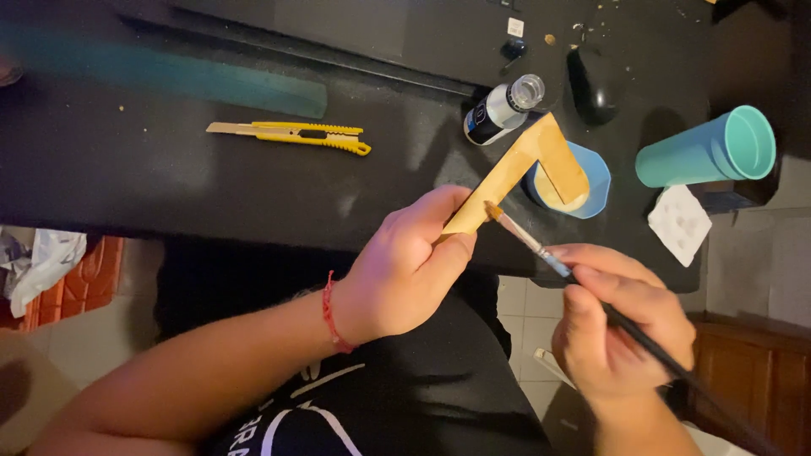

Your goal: The person paints wooden letters with a light-colored substance using a paintbrush. They hold the letters in their left hand and apply the paint with their right hand, dipping the brush into a small blue container as needed. The person works on the letters while sitting, resting them on their lap.

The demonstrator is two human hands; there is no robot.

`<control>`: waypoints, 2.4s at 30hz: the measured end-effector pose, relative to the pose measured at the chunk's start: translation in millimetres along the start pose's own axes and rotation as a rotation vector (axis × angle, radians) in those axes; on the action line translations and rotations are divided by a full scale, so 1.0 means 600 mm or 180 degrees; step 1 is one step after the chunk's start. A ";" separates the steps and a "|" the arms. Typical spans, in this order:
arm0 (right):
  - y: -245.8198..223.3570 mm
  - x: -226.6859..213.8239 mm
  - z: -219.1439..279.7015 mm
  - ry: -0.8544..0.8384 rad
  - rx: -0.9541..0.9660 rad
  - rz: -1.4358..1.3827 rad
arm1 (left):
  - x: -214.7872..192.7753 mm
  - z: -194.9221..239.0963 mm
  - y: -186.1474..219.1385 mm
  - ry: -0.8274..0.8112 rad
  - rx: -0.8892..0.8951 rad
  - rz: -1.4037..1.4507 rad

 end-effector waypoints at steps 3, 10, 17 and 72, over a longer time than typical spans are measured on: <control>-0.013 -0.012 -0.009 0.0194 0.0066 -0.0103 | 0.002 0.001 -0.002 0.0061 0.0093 -0.0048; -0.049 -0.001 -0.053 -0.0495 -0.0069 -0.0003 | -0.002 0.006 0.007 0.0124 -0.0012 0.0008; -0.024 -0.023 -0.061 -0.0078 -0.0639 0.0448 | -0.006 0.013 0.005 0.0156 -0.0094 0.0003; -0.004 -0.038 -0.077 -0.0353 -0.1247 0.0518 | -0.010 0.033 0.008 0.0166 0.0001 -0.0270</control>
Point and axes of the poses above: each hand's wrist, its own z-axis away from the middle knuckle, its own x-axis out of the palm, y = z × x, the point moved 3 cm from there along -z, towards the middle knuckle, and after that the axes turned 14 degrees about -z, right-handed, at the moved point
